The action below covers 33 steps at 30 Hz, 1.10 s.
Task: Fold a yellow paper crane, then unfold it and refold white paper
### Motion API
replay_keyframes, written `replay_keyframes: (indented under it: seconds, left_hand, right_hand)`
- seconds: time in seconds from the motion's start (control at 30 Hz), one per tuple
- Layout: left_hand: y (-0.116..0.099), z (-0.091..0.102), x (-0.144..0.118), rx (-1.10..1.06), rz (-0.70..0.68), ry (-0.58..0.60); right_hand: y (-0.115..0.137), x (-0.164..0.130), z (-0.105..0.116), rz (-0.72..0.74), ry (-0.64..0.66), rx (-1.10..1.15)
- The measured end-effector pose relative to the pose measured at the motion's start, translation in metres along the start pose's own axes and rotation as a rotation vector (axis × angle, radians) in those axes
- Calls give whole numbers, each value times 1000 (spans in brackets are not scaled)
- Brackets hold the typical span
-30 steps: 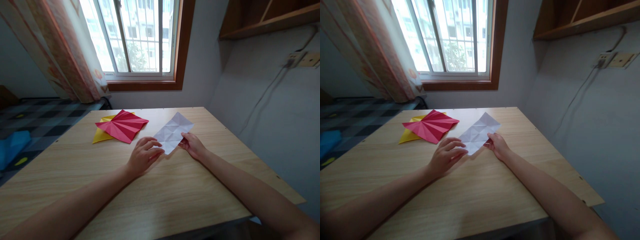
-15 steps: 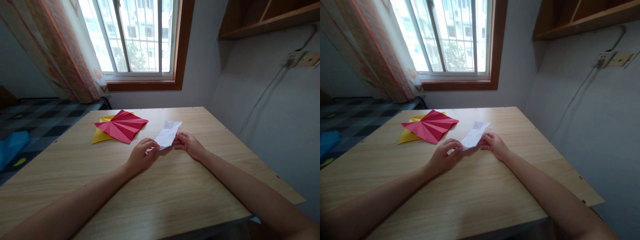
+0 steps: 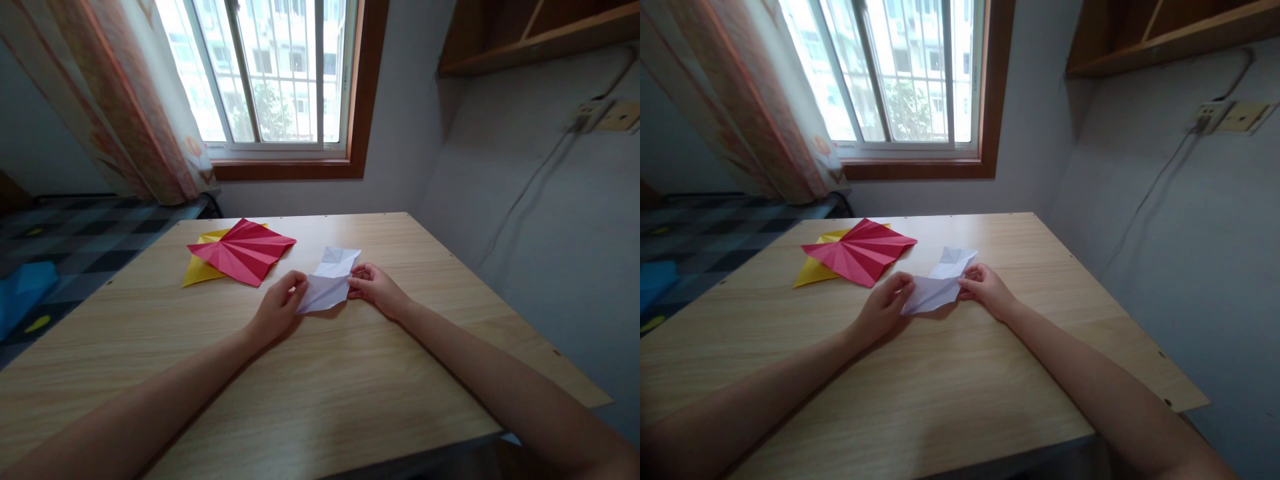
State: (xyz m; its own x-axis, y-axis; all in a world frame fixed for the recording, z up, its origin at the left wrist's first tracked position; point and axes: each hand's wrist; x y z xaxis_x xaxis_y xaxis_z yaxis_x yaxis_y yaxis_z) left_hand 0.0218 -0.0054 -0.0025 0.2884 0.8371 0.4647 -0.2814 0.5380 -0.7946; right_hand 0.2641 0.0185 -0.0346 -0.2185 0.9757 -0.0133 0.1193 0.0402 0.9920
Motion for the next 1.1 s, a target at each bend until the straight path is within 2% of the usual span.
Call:
replay_keyframes:
  seconds: [0.13, 0.27, 0.43, 0.67, 0.8, 0.97, 1.1]
  left_hand:
    - [0, -1, 1, -99, 73, -85]
    - [2, -3, 2, -379, 253, -167]
    - [11, -4, 7, -678, 425, -341]
    - [16, 0, 17, -790, 523, -531]
    - [13, 2, 18, -826, 532, -546]
    - [16, 2, 16, -832, 529, -504]
    - [16, 1, 17, -867, 515, -462]
  right_hand:
    - [-2, -2, -2, 30, 6, -86]
    - [-1, -4, -5, 83, 10, -181]
    - [0, -5, -6, 54, -13, -260]
    - [-2, -4, -4, 64, -89, -222]
    - [4, -3, -1, 23, -197, -105]
    - [10, 1, 9, 63, -359, -64]
    - [13, 2, 13, 95, -382, -44]
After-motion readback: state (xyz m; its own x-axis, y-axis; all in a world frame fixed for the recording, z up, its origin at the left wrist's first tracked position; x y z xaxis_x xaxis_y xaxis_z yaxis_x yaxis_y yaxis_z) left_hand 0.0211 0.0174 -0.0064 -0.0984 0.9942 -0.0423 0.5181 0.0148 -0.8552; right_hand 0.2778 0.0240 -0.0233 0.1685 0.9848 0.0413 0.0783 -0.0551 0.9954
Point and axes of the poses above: each hand's wrist, its own x-axis towards the middle knuckle, its own z-axis out of the back of the hand, y = z × x, and after that the axes turned 10 degrees about -x, right-handed
